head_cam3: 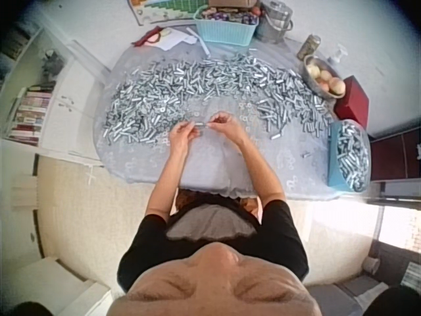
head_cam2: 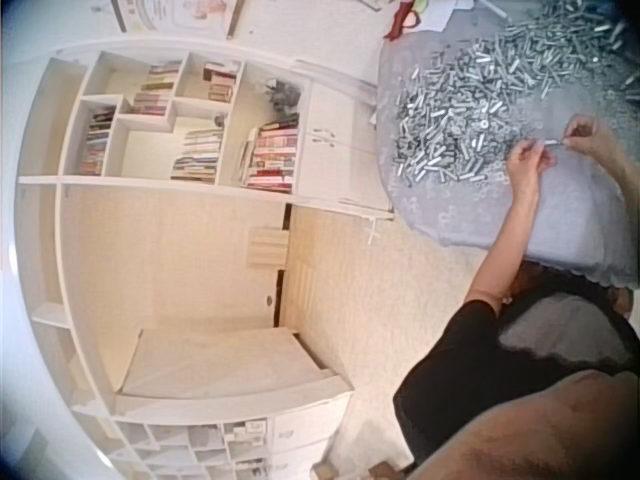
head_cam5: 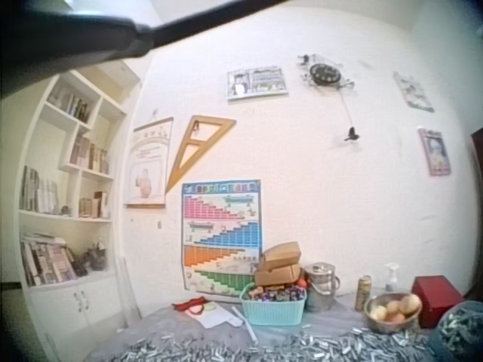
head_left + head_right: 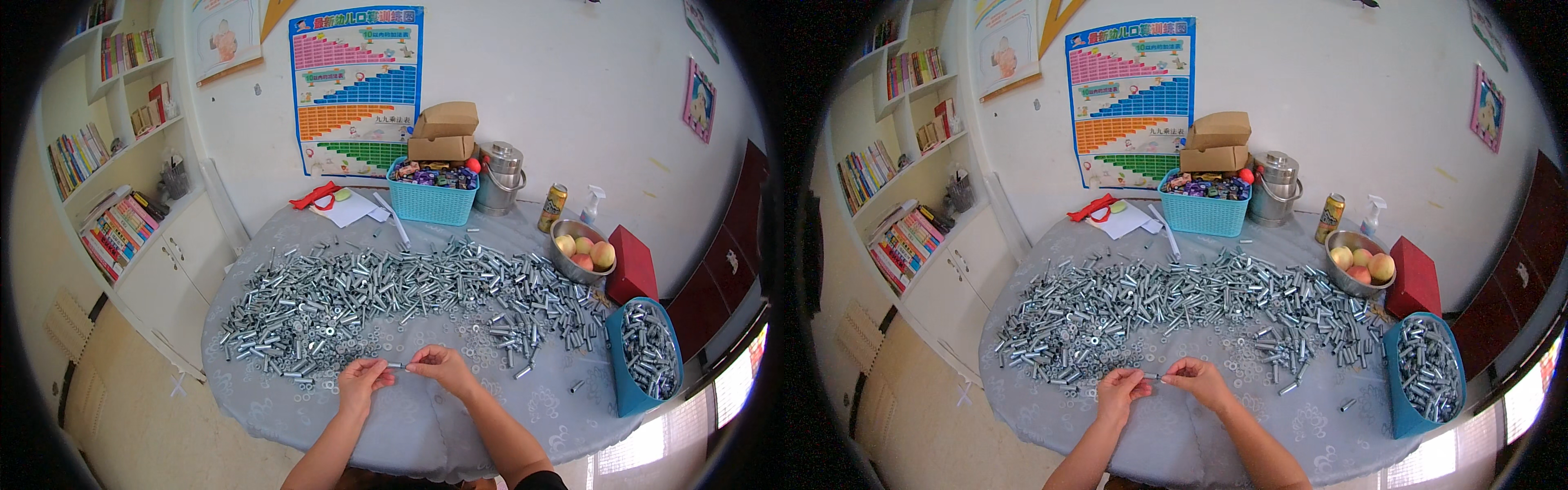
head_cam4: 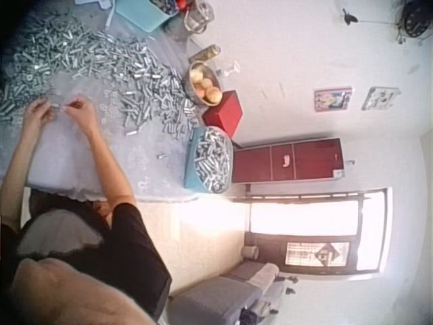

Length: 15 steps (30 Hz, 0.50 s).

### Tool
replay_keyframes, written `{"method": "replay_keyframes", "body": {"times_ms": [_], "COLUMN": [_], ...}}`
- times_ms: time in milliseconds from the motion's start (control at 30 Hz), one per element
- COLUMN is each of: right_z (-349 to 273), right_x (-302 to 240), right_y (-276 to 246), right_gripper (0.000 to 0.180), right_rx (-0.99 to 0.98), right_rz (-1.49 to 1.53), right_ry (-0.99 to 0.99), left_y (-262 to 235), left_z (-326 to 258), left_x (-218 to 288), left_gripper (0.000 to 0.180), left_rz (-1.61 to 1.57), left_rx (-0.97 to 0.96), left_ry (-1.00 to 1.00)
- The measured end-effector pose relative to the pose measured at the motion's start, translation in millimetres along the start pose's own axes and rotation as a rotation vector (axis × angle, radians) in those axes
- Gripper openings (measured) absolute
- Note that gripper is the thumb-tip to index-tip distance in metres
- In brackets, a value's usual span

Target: The person sits at a table covered with a large pile of metal bolts and washers. They repeatedly pick up a bolt and a washer, thread the washer onto the bolt, and place the assembled unit into a blue plastic bin on the right side of the table.

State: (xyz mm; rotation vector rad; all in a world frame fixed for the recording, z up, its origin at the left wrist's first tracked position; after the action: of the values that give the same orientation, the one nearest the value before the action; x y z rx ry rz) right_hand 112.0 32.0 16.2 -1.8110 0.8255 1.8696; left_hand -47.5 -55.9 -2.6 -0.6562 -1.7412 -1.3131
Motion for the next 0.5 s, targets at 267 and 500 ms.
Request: {"method": "replay_keyframes", "body": {"times_ms": [267,500], "right_z": [0.3,5.1], "right_x": [1.4,-3.3], "right_y": [7.3,-28.8], "right_gripper": [0.019,0.024], "right_rx": [0.181,0.553], "right_rz": [-0.44,-1.168], "right_ry": [-0.229,-0.402], "left_y": [-0.7,1.5], "left_z": [0.5,0.3], "left_x": [0.8,-2.2], "left_gripper": [0.012,0.012], "left_rz": [-0.01,0.009], "left_rx": [-0.133,-0.126], "left_ry": [-0.153,-0.1]}}
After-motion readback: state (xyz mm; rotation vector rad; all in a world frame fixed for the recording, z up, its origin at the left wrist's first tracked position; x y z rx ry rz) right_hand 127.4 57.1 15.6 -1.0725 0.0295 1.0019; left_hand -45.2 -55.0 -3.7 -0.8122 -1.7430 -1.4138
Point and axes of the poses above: each hand's wrist, its own z-axis towards the middle knuckle, its own y-axis out of the palm, x = y × z, the point moved 1 cm from there along z, towards the middle knuckle, and after that the axes turned 9 degrees about -x, right-handed, at the moved point
